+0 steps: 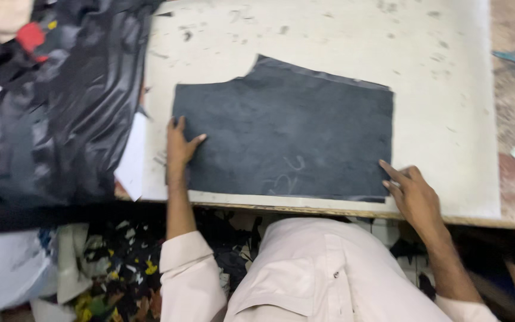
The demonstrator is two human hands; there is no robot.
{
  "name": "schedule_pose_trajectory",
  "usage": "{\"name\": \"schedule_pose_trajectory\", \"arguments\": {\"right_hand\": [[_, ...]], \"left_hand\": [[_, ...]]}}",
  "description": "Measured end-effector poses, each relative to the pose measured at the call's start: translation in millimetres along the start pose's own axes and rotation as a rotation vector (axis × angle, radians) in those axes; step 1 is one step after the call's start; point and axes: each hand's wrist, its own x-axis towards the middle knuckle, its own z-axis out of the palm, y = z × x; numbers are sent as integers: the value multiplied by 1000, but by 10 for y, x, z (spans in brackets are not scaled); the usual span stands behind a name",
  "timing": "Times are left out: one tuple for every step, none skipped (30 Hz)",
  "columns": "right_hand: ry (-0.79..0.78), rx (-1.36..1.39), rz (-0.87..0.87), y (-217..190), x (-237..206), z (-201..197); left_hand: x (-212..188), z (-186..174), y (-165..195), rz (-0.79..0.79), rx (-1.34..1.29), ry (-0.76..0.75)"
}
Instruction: The person aligns a black fabric piece on a paper pattern, smooths it, and uses a utility knife to cut along the pattern edges. The person then removes the cut fabric piece from the table.
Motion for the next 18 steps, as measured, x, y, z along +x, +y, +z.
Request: {"name": "schedule_pose_trajectory", "arguments": {"right_hand": [[10,-16,-13,3,15,9],[21,-31,-24,12,29,19],[39,-30,-36,17,49,42],[57,-30,-39,33,69,59],[25,-57,-20,55,104,77],[-2,-87,7,76,144,98],[-2,-93,-3,102,179,116],[-3,-100,-5,131,198,133],[-6,-108,-1,158,201,150],[0,-113,-15,177,213,169],[8,-118,-27,195,213,179],[16,-124,-37,212,211,187],[24,-112,-30,224,202,195],[29,-99,-22,235,195,210],[33,-86,-13,248,189,227],[34,-112,-11,270,194,236],[36,-136,-8,299,204,255],[37,-157,-3,333,213,289]], "left_hand": [[-41,43,57,-8,34,71],[-100,79,133,-23,90,133],[-170,93,208,-60,110,164],[-226,119,300,-93,125,187],[-278,150,400,-58,139,250],[-312,168,489,-16,152,306],[-337,178,566,-10,167,312],[-374,181,621,-1,180,310],[-412,174,659,-5,196,327],[-413,170,694,-2,208,345],[-415,159,719,3,219,363],[-412,145,734,-5,214,357],[-407,120,746,-14,211,350],[-415,100,752,-24,209,341],[-422,78,759,-31,209,335],[-415,59,777,-37,208,332],[-409,40,789,-39,208,327],[-409,21,792,-46,187,322]]}}
